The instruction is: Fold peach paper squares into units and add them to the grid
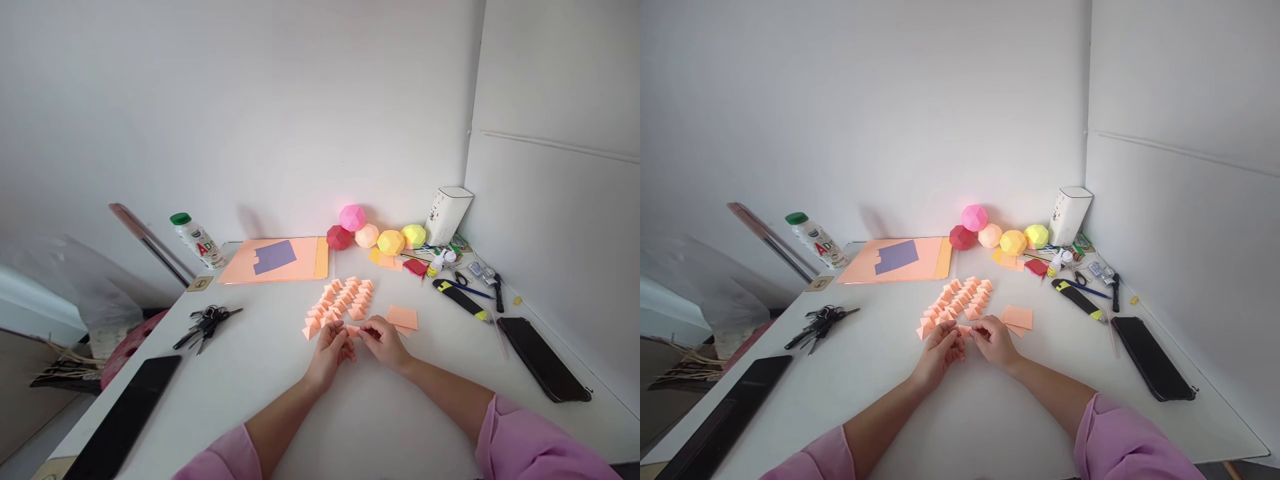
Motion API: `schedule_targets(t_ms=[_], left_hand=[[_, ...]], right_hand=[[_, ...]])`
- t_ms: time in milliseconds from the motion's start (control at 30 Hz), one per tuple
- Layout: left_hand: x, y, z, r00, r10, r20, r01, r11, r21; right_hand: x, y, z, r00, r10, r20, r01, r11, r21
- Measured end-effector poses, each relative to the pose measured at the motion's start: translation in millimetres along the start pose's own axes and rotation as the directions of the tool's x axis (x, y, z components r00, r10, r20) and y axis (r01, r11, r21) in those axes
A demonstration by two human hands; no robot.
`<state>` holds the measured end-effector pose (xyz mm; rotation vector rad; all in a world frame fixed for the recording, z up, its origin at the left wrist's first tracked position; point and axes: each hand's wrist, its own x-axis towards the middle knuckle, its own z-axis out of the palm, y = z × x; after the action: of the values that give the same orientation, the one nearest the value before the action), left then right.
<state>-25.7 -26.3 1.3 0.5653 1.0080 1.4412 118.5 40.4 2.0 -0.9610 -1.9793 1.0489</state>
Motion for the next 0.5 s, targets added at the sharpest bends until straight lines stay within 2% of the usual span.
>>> schedule_targets(t_ms=[500], left_hand=[[-0.7, -1.3, -0.2, 0.999, 0.01, 0.03, -0.012, 0.999, 0.048]], right_hand=[[-0.7, 4.0, -0.2, 1.0, -0.014, 0.01, 0.014, 1.0, -0.01]])
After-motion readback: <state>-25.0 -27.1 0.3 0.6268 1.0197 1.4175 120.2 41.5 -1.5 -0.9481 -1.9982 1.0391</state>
